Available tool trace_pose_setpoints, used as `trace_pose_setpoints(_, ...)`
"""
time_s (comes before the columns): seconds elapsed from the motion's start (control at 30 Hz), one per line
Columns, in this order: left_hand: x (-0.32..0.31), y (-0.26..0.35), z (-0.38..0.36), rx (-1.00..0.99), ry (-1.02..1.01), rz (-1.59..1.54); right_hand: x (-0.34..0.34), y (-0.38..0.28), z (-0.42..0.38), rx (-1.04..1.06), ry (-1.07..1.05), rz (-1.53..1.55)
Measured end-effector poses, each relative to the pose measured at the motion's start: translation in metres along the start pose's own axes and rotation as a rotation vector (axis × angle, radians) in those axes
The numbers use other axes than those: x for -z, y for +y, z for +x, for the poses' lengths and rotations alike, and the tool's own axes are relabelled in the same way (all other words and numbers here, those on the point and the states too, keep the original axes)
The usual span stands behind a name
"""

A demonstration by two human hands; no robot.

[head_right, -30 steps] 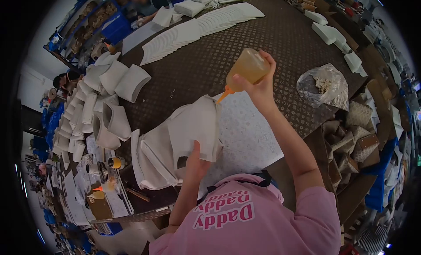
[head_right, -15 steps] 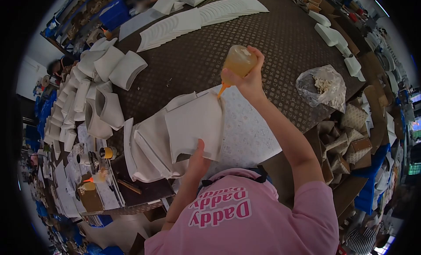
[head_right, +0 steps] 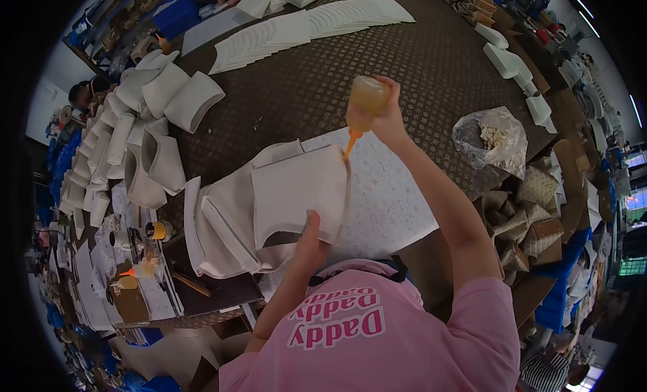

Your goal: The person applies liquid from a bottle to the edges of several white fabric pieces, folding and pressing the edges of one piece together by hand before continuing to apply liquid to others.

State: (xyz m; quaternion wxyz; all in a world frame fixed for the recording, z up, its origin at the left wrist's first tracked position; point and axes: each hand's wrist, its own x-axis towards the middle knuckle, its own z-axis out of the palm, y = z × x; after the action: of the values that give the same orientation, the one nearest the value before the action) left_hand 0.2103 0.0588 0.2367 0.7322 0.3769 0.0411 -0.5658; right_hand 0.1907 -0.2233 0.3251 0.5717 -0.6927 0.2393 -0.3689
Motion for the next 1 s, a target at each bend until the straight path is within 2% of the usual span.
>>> trace_pose_setpoints(0.13,-0.006,0.005,-0.002,0.001,0.025,-0.030,0.015,0.009,-0.011,-0.165,0.145,0.119)
trace_pose_setpoints(0.33,-0.015,0.008,-0.001,-0.009,-0.005,-0.082,0.021,-0.002,-0.049,-0.386,0.319,0.129)
trace_pose_setpoints(0.43,-0.012,0.006,0.006,-0.010,-0.051,-0.155,0.019,-0.006,-0.074,-0.359,0.346,0.168)
trace_pose_setpoints(0.73,-0.021,0.005,0.013,-0.060,-0.001,-0.147,0.012,-0.020,-0.140,-0.296,0.356,0.240)
trace_pose_setpoints(0.83,-0.025,0.006,0.011,-0.081,-0.006,-0.112,0.006,-0.034,-0.162,-0.269,0.251,0.139)
trace_pose_setpoints(0.93,-0.024,0.010,0.008,-0.009,0.033,-0.117,0.004,-0.042,-0.173,-0.293,0.197,0.203)
trace_pose_setpoints(1.0,-0.022,0.009,0.007,-0.052,-0.009,-0.091,0.004,-0.044,-0.165,-0.291,0.242,0.231)
